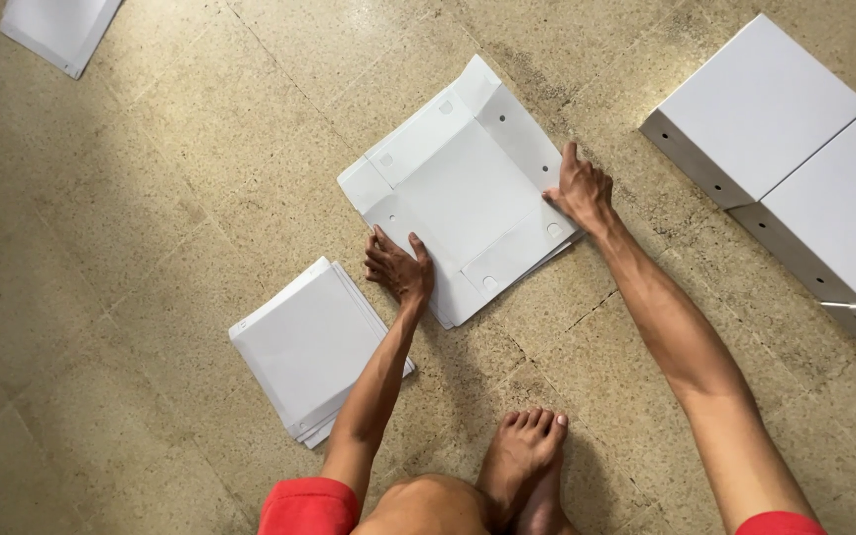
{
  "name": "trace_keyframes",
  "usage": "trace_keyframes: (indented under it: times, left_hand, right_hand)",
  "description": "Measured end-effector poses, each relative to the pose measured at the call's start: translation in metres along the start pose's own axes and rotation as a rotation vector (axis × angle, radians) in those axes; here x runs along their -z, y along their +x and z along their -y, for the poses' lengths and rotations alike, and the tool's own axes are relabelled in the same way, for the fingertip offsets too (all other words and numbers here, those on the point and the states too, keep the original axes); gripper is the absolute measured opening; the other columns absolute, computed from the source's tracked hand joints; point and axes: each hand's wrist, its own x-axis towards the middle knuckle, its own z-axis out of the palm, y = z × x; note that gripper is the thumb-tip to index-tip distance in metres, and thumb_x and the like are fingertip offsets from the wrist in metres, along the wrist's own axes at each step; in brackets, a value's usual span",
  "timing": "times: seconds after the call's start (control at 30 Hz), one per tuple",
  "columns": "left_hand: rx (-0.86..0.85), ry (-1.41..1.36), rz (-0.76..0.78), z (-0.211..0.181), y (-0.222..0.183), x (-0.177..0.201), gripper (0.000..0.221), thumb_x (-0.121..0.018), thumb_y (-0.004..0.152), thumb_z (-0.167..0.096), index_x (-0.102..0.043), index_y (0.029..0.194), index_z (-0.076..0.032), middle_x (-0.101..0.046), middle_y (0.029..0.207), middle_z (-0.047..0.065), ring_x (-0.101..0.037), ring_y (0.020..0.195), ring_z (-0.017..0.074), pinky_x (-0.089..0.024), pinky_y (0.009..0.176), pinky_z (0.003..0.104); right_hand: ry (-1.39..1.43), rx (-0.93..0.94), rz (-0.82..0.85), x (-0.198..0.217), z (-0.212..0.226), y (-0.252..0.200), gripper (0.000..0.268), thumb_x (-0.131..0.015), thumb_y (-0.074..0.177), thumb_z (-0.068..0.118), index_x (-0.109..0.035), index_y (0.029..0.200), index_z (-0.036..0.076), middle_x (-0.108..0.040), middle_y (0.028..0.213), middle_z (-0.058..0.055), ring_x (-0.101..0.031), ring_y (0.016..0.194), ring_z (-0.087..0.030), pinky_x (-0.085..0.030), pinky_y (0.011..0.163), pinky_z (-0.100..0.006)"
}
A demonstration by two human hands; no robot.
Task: Assembling a white cardboard box from a flat pre-cut sheet by folding and tucking flaps.
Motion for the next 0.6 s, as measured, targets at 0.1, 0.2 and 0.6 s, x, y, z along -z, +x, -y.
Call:
trace_keyframes:
  times: [0.1, 0.2, 0.6]
  left_hand:
    - [0.001, -0.007, -0.002, -0.002, 0.000, 0.001, 0.074, -0.051, 0.093, -0.049, -0.034, 0.153, -0.009, -0.038, 0.136, 0.010, -0.039, 0.120, 0.0301, -0.026, 0.103, 0.046]
    - [0.010, -0.009, 0.009, -0.001, -0.001, 0.002, 0.074, -0.051, 0.093, -0.048, -0.035, 0.153, -0.010, -0.037, 0.136, 0.010, -0.038, 0.121, 0.0291, -0.025, 0.103, 0.045]
    - [0.081, -0.113, 0.010, 0.013, 0.002, -0.017, 0.064, -0.048, 0.097, -0.043, -0.034, 0.151, -0.013, -0.037, 0.140, 0.011, -0.036, 0.129, 0.0289, -0.023, 0.107, 0.046]
  right_hand:
    - [-0.011, 0.006, 0.027, -0.019, -0.024, 0.016, 0.048, -0.082, 0.081, 0.026, -0.050, 0.112, 0.009, -0.071, 0.093, -0.025, -0.070, 0.092, -0.050, -0.055, 0.075, -0.061]
    - [0.007, -0.014, 0.076, -0.027, -0.039, 0.033, 0.040, -0.079, 0.082, 0.032, -0.058, 0.109, 0.010, -0.071, 0.100, -0.025, -0.069, 0.098, -0.050, -0.055, 0.078, -0.062]
    - [0.163, 0.158, 0.018, 0.026, 0.005, -0.002, 0.027, -0.057, 0.101, 0.022, -0.061, 0.127, 0.016, -0.070, 0.110, -0.026, -0.067, 0.099, -0.051, -0.054, 0.085, -0.061]
